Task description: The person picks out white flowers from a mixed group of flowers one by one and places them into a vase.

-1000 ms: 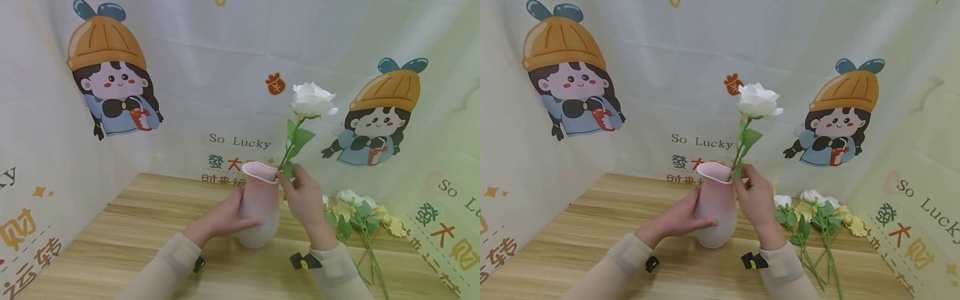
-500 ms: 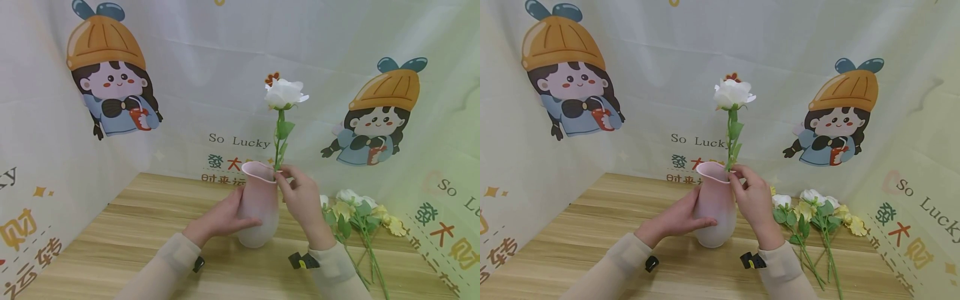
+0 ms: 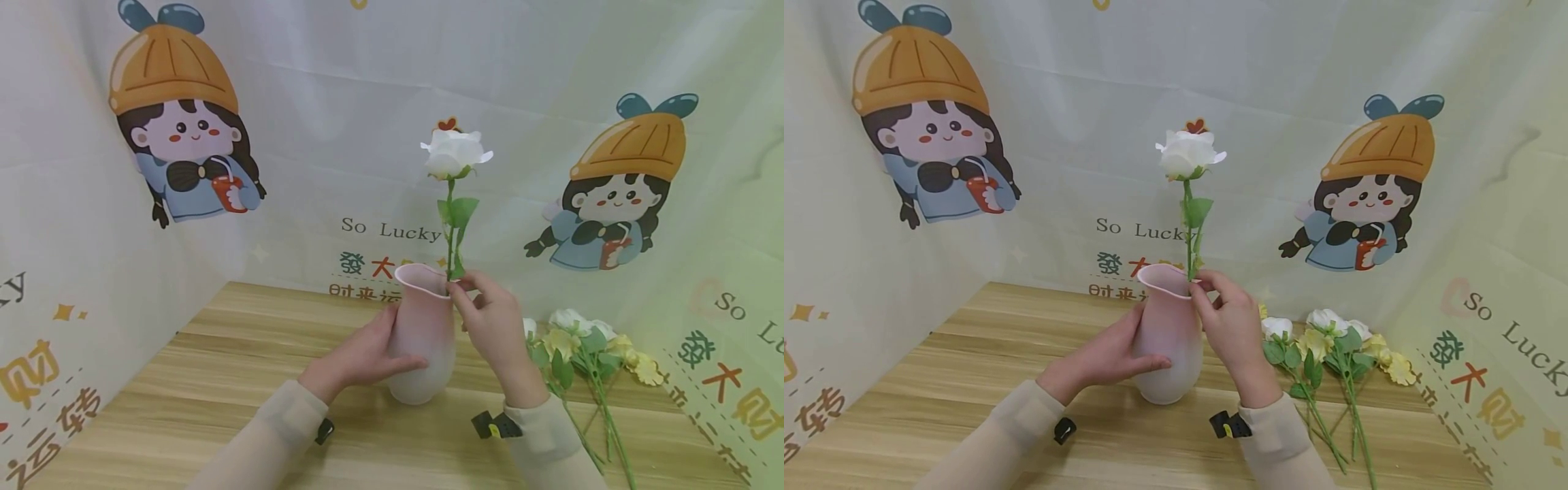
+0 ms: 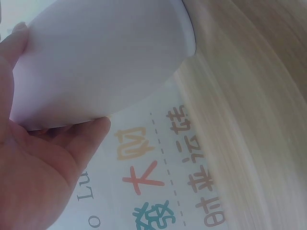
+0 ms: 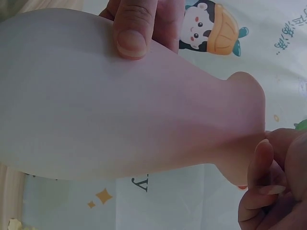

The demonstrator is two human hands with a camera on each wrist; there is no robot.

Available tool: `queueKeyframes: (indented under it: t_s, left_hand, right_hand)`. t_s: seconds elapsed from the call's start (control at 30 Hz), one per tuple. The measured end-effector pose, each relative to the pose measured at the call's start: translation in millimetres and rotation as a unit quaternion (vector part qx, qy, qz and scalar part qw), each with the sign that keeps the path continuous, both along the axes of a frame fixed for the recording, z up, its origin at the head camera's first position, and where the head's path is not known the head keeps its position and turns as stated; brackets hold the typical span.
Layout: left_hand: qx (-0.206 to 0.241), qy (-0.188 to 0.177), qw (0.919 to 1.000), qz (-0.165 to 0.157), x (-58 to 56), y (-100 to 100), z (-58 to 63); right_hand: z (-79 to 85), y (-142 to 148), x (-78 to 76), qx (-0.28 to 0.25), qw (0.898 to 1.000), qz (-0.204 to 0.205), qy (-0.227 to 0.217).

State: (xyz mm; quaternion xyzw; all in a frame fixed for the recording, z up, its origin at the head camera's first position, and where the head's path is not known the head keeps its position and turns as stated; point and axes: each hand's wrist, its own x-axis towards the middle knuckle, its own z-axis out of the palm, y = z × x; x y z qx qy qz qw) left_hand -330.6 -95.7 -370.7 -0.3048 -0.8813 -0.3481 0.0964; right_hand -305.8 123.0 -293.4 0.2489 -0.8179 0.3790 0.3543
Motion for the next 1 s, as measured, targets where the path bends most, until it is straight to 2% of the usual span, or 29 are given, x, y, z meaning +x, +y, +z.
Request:
queueKeyframes:
  t_s: [0.3, 0.5, 0.7, 1.0]
  left_hand:
    - [0.000, 0.021, 0.9998, -0.007, 1.0, -0.3, 1.0]
    - [0.008, 0.012, 0.9998, -0.012, 0.1, -0.4, 1.0]
    - [-0.006, 0.009, 0.9999, -0.004, -0.8, -0.2, 0.7]
    - [-0.005, 0.015, 0.9999, -0.004, 0.3, 0.4, 2.1]
  right_hand:
    - [-1.7, 1.6, -2.4, -0.001, 1.000, 0.021, -0.003]
    - [-2.3, 1.9, -3.7, 0.002, 1.000, 0.021, -0.002]
    - [-1.8, 1.8, -3.4, -0.001, 1.000, 0.023, -0.003]
    - [-0.6, 1.6, -1.5, 0.000, 1.000, 0.027, 0.000]
